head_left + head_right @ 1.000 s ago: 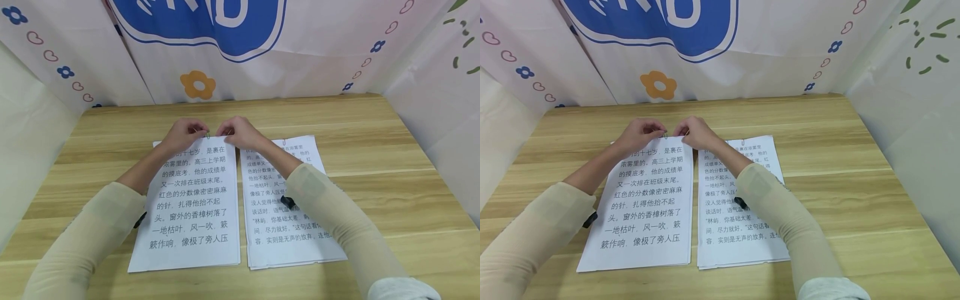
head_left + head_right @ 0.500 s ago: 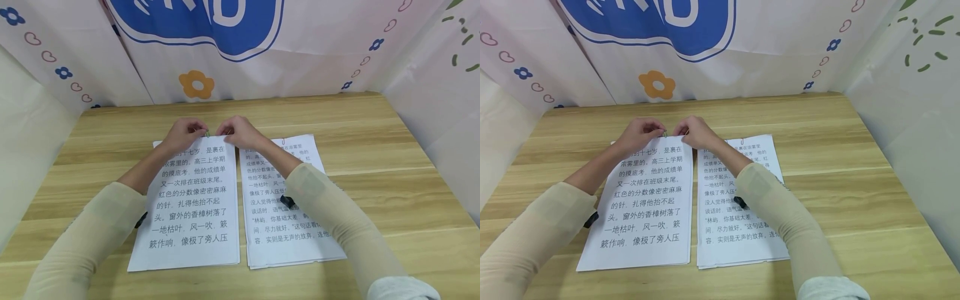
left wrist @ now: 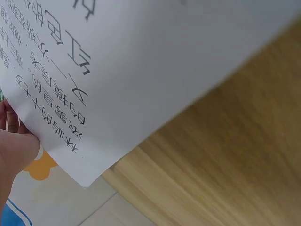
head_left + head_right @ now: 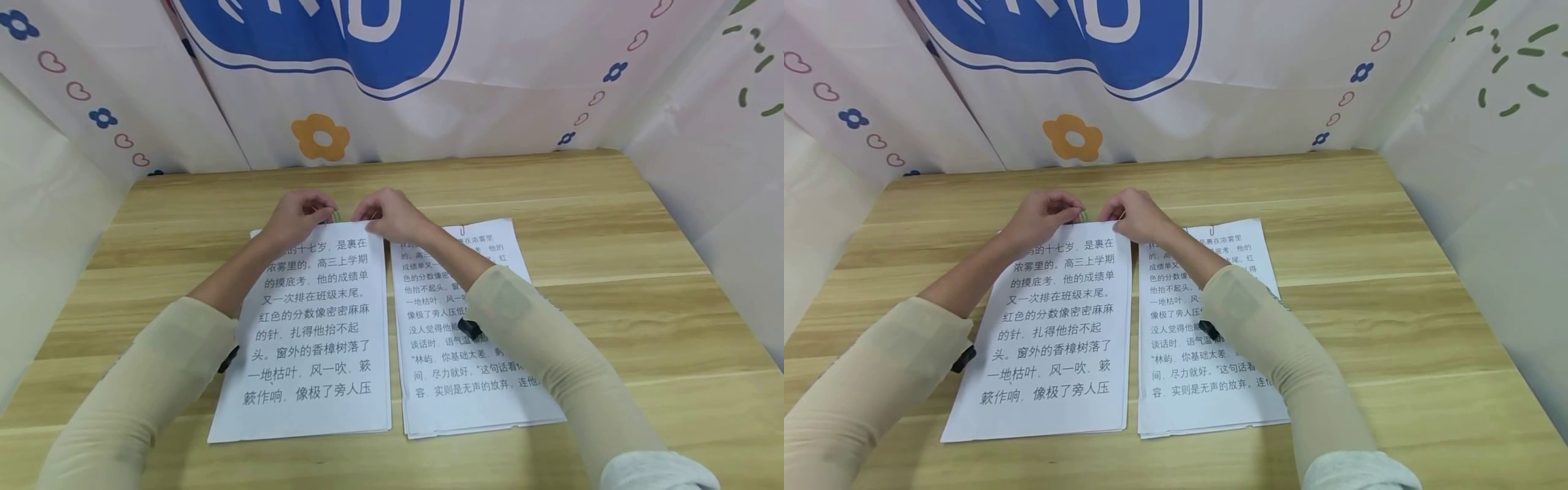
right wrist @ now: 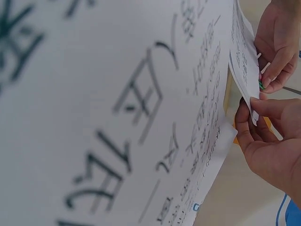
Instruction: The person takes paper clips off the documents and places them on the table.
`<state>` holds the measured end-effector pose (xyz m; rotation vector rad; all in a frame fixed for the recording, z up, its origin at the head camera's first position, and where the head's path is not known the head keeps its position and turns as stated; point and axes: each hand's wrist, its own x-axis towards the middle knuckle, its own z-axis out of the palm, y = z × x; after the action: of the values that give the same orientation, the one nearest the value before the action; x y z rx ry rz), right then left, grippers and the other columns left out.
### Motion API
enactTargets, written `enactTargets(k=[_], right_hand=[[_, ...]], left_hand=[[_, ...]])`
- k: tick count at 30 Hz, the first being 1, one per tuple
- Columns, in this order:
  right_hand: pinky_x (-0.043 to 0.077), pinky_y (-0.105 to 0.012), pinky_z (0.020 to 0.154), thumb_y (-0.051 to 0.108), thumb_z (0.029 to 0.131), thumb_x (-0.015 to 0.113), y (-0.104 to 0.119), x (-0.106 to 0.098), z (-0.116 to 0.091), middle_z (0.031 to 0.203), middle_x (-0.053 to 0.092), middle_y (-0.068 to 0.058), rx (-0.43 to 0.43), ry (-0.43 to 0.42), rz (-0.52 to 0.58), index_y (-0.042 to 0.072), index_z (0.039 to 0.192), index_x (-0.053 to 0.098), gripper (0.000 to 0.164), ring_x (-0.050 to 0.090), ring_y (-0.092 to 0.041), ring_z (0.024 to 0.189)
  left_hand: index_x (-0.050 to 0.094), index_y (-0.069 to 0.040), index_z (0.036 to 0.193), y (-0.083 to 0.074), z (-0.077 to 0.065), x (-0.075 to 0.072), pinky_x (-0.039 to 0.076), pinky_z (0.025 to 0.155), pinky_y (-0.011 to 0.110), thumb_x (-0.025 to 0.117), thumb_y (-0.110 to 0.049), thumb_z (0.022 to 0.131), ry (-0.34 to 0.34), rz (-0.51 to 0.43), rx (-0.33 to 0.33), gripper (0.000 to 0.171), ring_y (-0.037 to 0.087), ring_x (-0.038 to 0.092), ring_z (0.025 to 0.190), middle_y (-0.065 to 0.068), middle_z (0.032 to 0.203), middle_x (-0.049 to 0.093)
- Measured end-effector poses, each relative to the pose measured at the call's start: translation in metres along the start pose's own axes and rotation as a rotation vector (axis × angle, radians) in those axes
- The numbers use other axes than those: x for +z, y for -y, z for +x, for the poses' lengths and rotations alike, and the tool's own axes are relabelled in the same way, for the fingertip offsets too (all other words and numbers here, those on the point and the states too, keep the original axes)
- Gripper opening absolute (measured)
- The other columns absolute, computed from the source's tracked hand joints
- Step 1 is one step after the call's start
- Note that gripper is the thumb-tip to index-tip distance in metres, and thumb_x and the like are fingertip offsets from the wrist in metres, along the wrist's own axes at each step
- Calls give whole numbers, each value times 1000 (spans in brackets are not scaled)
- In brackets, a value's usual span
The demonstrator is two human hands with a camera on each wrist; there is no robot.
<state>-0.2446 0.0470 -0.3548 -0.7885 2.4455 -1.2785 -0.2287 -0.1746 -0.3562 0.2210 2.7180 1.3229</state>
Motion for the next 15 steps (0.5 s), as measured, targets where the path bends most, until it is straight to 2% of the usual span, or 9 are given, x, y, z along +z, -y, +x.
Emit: enactTargets(k=[15], right_hand=[[55,-28,85,-11,93,63,0,0,1,104,74,-12,11,2,-7,0,110,76,24,68,-22,94]], left_hand=[[71,-2,114,-1,-1,-1,47,73,22,64,-10,103,-55,5,-24,15,23,60,89,14,106,68]])
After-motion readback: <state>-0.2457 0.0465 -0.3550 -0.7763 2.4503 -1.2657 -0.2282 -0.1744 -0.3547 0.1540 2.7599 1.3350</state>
